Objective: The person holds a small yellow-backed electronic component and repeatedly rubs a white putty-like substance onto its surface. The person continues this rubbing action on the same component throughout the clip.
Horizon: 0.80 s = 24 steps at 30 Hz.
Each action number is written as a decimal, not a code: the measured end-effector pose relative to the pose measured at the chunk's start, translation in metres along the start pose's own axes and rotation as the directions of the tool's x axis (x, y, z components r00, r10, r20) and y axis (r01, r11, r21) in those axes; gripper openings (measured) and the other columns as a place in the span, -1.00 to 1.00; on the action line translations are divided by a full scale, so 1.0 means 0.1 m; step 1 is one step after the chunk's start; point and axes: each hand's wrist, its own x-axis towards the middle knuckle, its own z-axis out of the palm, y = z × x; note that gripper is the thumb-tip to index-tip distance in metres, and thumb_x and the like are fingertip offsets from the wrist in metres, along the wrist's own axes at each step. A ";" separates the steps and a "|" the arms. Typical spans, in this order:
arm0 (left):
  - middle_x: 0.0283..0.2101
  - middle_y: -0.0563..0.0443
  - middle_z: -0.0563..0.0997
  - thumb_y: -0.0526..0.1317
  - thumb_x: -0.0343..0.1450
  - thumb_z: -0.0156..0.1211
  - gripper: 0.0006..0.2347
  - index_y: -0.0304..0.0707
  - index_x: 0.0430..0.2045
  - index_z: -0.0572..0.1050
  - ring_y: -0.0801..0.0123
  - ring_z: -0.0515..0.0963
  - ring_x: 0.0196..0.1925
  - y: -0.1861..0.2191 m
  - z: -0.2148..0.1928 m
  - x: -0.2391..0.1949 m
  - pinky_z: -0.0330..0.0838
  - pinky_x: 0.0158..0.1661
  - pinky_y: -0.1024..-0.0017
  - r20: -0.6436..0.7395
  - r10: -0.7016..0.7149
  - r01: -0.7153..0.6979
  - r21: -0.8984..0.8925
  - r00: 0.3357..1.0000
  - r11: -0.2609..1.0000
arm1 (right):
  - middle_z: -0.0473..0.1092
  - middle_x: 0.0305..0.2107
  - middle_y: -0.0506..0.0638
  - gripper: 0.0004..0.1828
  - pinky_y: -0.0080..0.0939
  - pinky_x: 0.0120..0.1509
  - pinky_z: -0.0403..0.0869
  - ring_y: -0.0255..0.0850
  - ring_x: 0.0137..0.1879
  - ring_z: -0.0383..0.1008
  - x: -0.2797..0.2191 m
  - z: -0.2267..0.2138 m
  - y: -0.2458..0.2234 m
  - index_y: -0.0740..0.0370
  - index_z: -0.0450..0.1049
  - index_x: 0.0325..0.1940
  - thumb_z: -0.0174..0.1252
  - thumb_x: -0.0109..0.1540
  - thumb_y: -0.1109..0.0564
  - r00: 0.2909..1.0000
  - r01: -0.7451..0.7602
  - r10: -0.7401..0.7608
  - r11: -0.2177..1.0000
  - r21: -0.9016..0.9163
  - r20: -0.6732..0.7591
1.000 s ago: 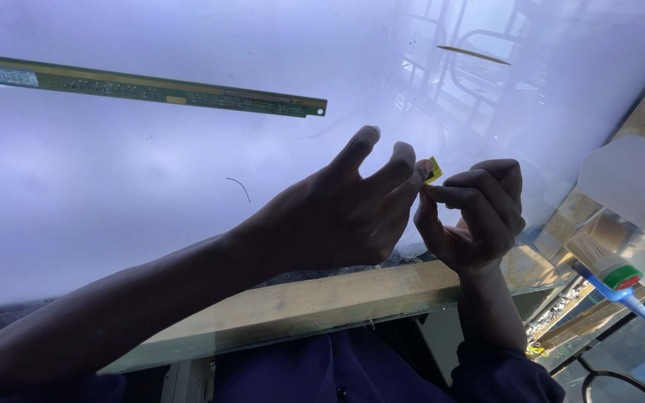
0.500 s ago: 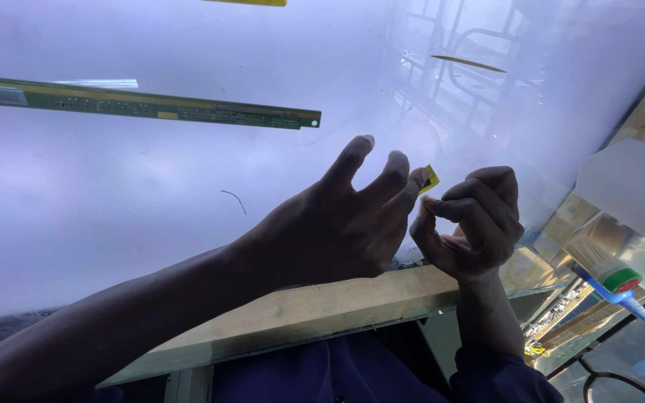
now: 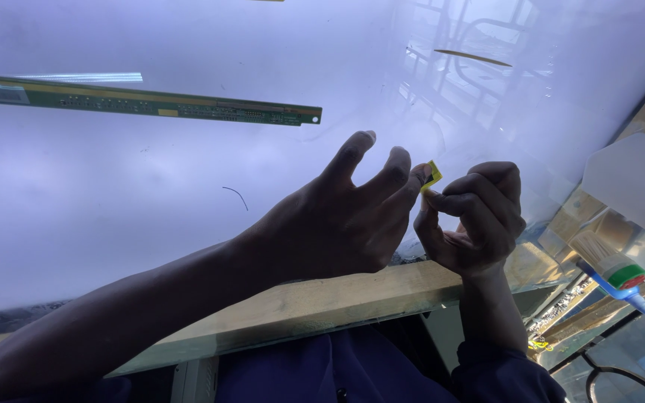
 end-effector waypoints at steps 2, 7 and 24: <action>-0.26 -0.01 0.53 -0.33 0.49 0.01 -0.83 -0.36 -0.30 0.61 0.33 0.46 -0.07 -0.02 -0.02 0.02 0.34 -0.03 0.27 -0.002 0.007 -0.007 0.009 1.000 1.000 | 0.26 -0.64 0.04 -0.79 -0.13 -0.21 0.16 -0.03 -0.42 0.16 0.01 0.00 0.02 0.30 0.33 -0.53 0.15 0.09 0.47 1.000 0.005 -0.005 1.000 -0.001 0.004; -0.21 0.00 0.58 -0.29 0.49 0.03 -0.83 -0.31 -0.27 0.61 0.32 0.46 -0.04 0.00 -0.02 0.00 0.32 0.00 0.23 0.024 0.009 -0.009 -0.005 1.000 1.000 | 0.32 -0.61 0.05 -0.83 -0.12 -0.20 0.19 -0.06 -0.45 0.18 0.04 0.01 0.01 0.31 0.42 -0.50 0.21 0.16 0.39 0.999 0.035 -0.035 0.999 0.003 -0.001; -0.20 0.01 0.53 -0.36 0.47 0.02 -0.84 -0.34 -0.33 0.61 0.30 0.52 -0.11 0.06 0.00 0.11 0.38 -0.05 0.26 -0.014 -0.016 0.016 -0.062 1.000 0.998 | 0.28 -0.67 0.04 -0.81 -0.12 -0.22 0.15 -0.12 -0.52 0.12 0.10 -0.09 0.04 0.33 0.39 -0.52 0.21 0.14 0.43 0.997 0.007 -0.002 0.998 0.058 -0.083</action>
